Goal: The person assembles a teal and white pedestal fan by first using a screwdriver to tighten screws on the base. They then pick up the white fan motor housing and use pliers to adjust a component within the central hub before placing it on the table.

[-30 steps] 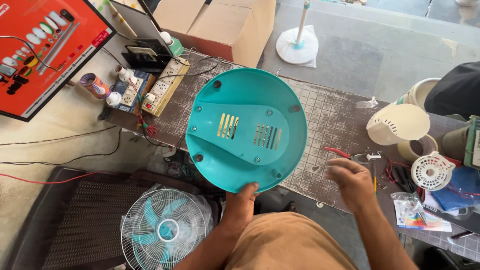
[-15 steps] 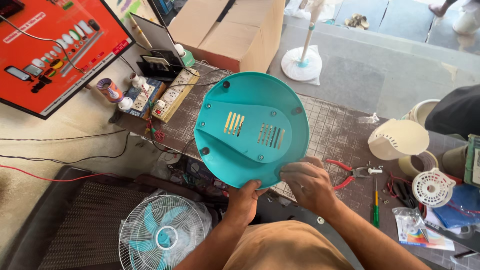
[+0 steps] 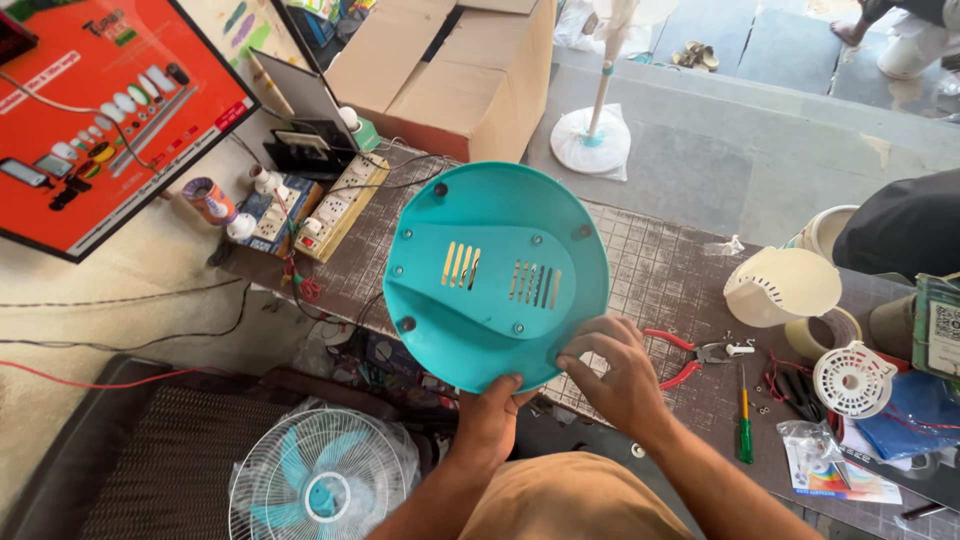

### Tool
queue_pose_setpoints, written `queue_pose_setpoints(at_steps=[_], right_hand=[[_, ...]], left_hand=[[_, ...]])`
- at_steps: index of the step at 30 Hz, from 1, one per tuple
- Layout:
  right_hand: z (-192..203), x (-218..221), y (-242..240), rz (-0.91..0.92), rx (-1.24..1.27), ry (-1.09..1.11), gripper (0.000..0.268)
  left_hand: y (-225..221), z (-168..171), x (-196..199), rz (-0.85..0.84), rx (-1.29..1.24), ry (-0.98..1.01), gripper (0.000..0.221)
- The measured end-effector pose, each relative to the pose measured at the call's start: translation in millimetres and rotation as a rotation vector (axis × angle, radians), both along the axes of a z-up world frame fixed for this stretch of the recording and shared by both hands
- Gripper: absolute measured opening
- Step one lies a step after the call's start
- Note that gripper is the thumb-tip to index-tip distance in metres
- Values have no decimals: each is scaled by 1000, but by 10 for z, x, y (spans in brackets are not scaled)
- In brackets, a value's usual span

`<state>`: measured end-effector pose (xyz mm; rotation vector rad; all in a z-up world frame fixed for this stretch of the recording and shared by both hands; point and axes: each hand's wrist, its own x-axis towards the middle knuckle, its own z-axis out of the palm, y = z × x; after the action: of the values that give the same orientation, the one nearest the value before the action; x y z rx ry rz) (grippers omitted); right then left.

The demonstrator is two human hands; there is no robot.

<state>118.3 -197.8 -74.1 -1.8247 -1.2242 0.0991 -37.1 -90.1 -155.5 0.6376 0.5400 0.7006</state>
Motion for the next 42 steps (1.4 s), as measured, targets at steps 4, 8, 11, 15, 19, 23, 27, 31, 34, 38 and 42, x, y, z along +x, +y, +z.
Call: queue_pose_setpoints(at_steps=[4, 8, 11, 15, 19, 23, 27, 31, 34, 38, 42], right_hand=[[-124, -21, -23, -146, 12, 171, 74], [-323, 113, -14, 79, -163, 1379, 70], [-519, 105, 2, 278, 26, 1462, 59], [-694, 59, -6, 269, 28, 1211, 49], [-642, 91, -17, 219, 17, 1220, 41], [-547, 87, 1, 130, 142, 1390, 41], [-585, 165, 15, 32, 230, 1376, 39], [-680, 218, -32, 20, 247, 1384, 36], [-626, 255, -25, 40, 210, 1395, 37], [-507, 252, -25, 138, 138, 1434, 44], [-510, 257, -2, 62, 88, 1423, 54]], left_hand=[[-56, -15, 8, 11, 3, -25, 51], [-169, 19, 8, 20, -26, -16, 53], [-196, 56, -22, -27, -48, 44, 53], [-212, 23, -45, -14, -17, 10, 53], [-201, -92, -33, -63, -21, 128, 47], [-75, -61, -134, -276, 191, 278, 46], [421, 313, -542, -579, 319, 454, 79], [695, 739, -841, -165, 688, 841, 86], [791, 892, -750, -170, 509, 386, 85], [801, 850, -526, -59, 555, 469, 68], [704, 821, -437, -40, 663, 351, 71]])
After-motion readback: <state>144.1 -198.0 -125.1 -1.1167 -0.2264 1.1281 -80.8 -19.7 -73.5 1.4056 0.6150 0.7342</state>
